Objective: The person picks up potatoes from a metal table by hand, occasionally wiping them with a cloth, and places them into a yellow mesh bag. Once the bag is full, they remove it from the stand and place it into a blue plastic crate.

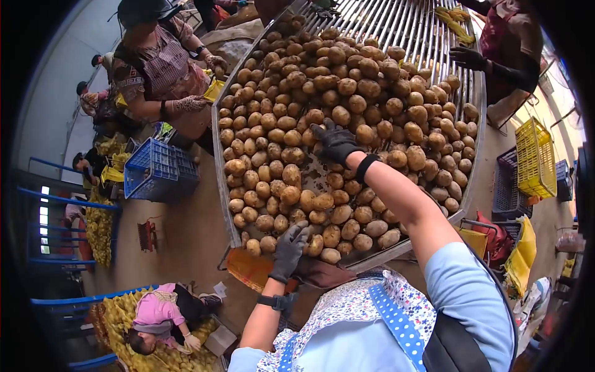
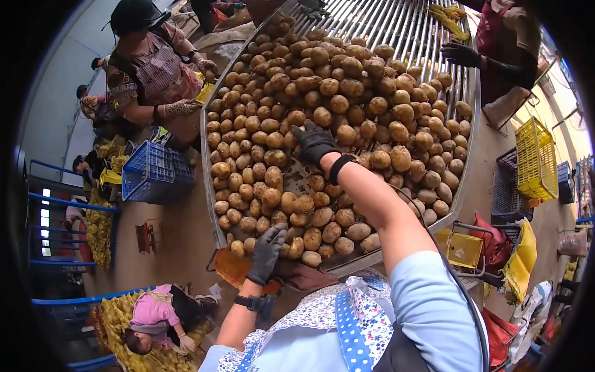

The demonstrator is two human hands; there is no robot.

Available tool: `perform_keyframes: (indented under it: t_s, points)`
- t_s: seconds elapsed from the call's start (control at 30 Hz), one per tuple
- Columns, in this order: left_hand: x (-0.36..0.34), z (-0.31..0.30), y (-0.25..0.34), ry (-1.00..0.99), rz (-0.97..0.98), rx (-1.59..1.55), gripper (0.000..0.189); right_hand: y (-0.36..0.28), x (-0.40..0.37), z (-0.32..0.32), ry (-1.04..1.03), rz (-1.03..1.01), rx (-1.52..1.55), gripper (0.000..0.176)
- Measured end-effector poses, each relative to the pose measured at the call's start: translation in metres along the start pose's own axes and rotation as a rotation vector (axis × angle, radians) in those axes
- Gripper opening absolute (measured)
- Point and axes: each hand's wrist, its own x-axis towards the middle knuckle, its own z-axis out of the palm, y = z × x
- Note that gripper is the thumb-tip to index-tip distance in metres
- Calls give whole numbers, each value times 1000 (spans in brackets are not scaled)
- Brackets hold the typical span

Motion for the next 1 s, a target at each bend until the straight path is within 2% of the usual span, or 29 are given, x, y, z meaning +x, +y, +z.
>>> perform_keyframes:
  t_s: [0.03, 0.07, 0.13, 0.17, 0.23, 0.27, 0.33, 0.37, 0.43, 0.53, 0.57, 0.6, 0.67, 0.73, 0.8, 0.83, 0.87, 0.93, 1.0]
  points:
    - [-1, 1, 16, 86, 88, 119, 35, 3, 6, 16, 28, -63, -123, 73]
    - [-2, 0, 29, 103, 76, 123, 35, -4, 6, 16, 17, -74, -108, 73]
    - [1, 3, 42, 209, -50, -289, 36, -13, -3, 4, -119, -72, -163, 81]
    - [6, 4, 42, 205, -35, -343, 41, -15, -2, 11, -216, -177, -186, 80]
    - [26, 2, 35, 200, -32, -422, 41, -24, -23, 48, -190, -415, -264, 76]
    - [38, 0, 31, 187, -34, -487, 41, -40, -27, 46, -291, -479, -394, 75]
    - [53, 2, 33, 204, -37, -469, 41, -37, -27, 77, -78, -545, -459, 70]
    - [57, 6, 40, 260, -39, -433, 41, -41, -20, 66, -75, -542, -458, 70]
    - [61, 8, 59, 301, -37, -380, 40, -49, -3, 26, -409, -328, -243, 69]
    - [79, -2, 62, 314, 17, -376, 39, -20, 12, 57, -373, -422, -108, 66]
    - [90, -11, 56, 300, 54, -368, 40, -15, 8, 47, -341, -442, 17, 67]
    - [98, -17, 60, 300, 50, -369, 40, -10, 6, 49, -345, -440, 18, 67]
    - [118, -25, 65, 377, 93, -318, 40, -3, 2, 55, -265, -352, 302, 80]
    - [130, -21, 82, 353, 84, -301, 40, -3, -16, 22, -268, -279, 419, 75]
    - [149, -17, 89, 310, 94, -292, 38, 9, -37, 5, -719, 185, 1649, 68]
    - [158, -13, 91, 290, 87, -296, 37, 9, -52, 0, -723, 274, 2064, 57]
    - [163, -10, 93, 266, 63, -293, 37, 10, -68, -18, -759, 354, 2296, 57]
    - [177, 3, 95, 220, 102, -212, 37, 20, -93, -41, -695, 353, 2520, 56]
    - [185, 17, 98, 81, 138, -183, 37, 43, -124, -43, -565, 398, 2625, 54]
